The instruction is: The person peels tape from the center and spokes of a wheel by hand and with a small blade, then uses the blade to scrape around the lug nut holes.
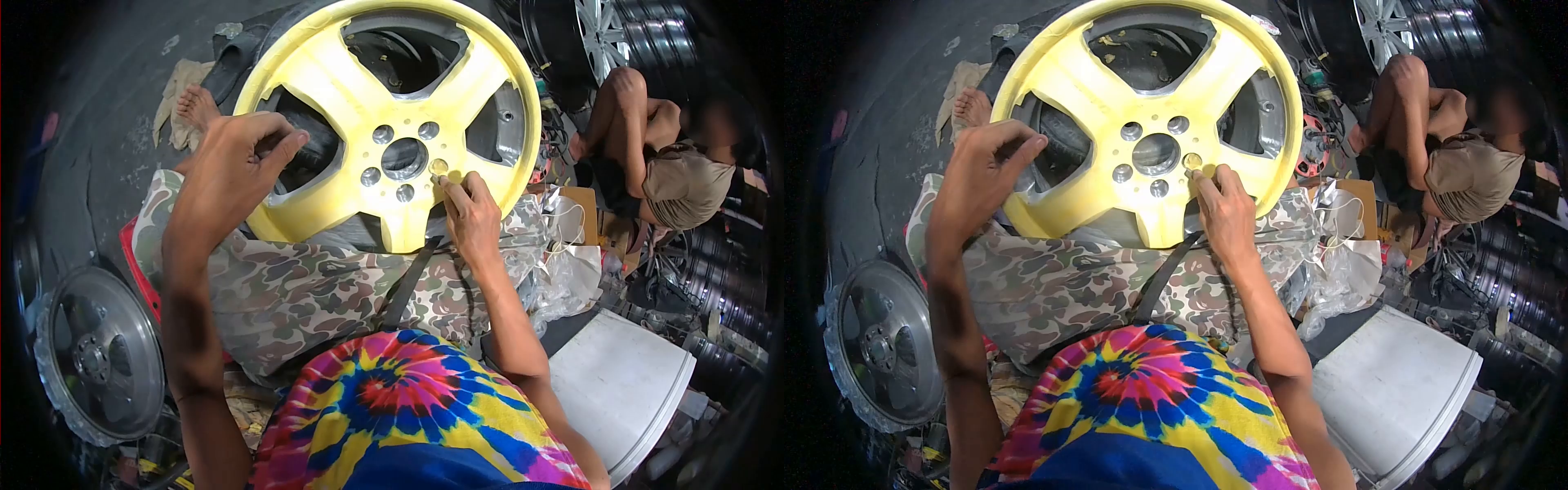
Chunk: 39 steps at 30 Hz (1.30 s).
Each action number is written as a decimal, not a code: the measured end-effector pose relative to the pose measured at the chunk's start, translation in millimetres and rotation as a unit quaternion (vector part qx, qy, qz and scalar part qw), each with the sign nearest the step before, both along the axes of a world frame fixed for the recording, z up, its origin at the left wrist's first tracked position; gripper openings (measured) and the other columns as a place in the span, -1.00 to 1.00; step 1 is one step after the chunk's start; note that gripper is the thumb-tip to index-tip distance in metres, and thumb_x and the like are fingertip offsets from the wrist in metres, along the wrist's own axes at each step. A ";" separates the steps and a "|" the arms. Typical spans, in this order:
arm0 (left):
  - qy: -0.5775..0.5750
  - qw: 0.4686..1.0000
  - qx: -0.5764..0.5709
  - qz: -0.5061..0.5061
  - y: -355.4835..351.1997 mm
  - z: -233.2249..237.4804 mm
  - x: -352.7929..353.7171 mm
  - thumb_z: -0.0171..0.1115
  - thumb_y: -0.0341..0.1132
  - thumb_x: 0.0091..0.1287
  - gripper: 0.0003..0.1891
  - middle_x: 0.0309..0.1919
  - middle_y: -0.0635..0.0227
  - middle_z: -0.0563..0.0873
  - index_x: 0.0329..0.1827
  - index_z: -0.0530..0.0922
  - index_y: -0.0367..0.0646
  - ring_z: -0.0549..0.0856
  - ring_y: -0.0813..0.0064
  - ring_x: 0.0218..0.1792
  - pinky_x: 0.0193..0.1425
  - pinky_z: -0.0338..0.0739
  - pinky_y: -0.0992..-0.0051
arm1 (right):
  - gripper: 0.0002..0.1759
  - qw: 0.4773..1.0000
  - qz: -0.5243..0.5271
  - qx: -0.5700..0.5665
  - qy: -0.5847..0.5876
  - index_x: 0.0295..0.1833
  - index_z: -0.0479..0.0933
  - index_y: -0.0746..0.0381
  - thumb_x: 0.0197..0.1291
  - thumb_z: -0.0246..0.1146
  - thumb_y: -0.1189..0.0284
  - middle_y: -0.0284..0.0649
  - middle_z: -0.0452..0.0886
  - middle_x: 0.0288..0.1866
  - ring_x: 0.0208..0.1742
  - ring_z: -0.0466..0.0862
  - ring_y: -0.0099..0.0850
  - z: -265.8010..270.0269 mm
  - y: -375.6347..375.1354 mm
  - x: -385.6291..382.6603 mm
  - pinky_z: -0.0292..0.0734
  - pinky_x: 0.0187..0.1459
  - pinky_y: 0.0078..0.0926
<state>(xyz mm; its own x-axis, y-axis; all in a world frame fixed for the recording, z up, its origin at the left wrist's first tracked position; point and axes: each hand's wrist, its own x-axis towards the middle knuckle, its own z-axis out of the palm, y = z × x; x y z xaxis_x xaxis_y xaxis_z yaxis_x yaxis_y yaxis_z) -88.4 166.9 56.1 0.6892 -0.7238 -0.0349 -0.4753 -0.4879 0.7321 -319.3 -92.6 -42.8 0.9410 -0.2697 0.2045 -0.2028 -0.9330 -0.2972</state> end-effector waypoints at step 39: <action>0.030 0.980 0.083 -0.179 -148.9 -120.2 -85.7 0.16 -0.38 0.47 -0.55 -0.25 -0.13 0.82 0.41 0.63 -0.16 0.84 -0.09 -0.17 0.07 0.70 0.01 | -0.83 0.994 0.029 0.104 0.015 -0.04 0.77 0.32 0.28 0.47 0.52 -0.06 0.59 -0.21 -0.15 0.62 -0.08 15.6 -27.3 -4.5 0.59 -0.07 -0.15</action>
<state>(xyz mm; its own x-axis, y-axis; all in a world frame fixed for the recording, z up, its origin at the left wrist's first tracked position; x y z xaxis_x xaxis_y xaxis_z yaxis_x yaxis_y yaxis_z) -174.1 18.0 -64.1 0.3848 -0.8996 -0.2065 -0.5960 -0.4130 0.6887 -323.8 -119.9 -27.2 0.9608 -0.2492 0.1217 -0.1630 -0.8623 -0.4794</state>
